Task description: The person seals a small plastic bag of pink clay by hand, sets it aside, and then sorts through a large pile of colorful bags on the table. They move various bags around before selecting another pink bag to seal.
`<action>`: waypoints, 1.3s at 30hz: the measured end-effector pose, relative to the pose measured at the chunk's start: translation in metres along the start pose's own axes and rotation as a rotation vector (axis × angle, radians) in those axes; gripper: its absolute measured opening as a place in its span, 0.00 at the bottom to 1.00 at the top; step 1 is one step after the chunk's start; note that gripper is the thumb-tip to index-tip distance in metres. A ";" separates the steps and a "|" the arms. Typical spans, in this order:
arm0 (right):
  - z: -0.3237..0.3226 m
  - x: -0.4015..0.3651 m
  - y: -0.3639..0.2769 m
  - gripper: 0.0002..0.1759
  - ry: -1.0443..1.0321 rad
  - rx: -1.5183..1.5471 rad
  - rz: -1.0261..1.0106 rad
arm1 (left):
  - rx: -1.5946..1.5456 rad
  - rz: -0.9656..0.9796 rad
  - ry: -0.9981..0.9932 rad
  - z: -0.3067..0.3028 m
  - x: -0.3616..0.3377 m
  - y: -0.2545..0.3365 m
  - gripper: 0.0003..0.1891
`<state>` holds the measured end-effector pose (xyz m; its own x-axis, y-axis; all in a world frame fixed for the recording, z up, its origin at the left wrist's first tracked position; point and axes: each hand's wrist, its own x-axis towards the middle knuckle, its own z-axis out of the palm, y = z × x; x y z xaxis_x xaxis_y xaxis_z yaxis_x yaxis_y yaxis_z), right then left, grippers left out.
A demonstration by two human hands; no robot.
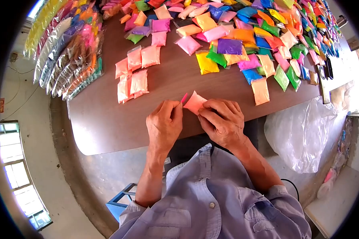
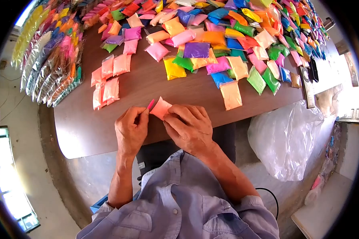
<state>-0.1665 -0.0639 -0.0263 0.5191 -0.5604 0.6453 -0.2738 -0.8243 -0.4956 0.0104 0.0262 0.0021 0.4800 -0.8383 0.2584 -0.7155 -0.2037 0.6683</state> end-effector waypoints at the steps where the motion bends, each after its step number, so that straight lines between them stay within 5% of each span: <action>1: 0.000 0.000 0.000 0.15 0.002 0.002 0.002 | 0.003 0.001 -0.002 -0.001 0.001 0.004 0.04; 9: -0.002 0.000 -0.001 0.15 0.013 -0.034 -0.010 | 0.177 0.234 -0.073 0.012 0.013 0.026 0.05; 19: -0.003 -0.003 -0.001 0.14 0.035 -0.001 0.001 | 0.038 0.002 -0.159 0.002 0.038 0.025 0.07; 29: -0.003 -0.006 0.001 0.14 0.005 -0.007 -0.023 | 0.199 0.093 -0.158 0.003 0.043 0.009 0.05; 39: -0.003 -0.003 -0.002 0.13 0.033 0.018 0.012 | -0.073 0.006 -0.110 -0.002 0.007 0.014 0.03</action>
<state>-0.1697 -0.0612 -0.0253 0.4892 -0.5729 0.6576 -0.2648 -0.8160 -0.5138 0.0053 0.0182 0.0146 0.4141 -0.8907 0.1872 -0.6774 -0.1643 0.7170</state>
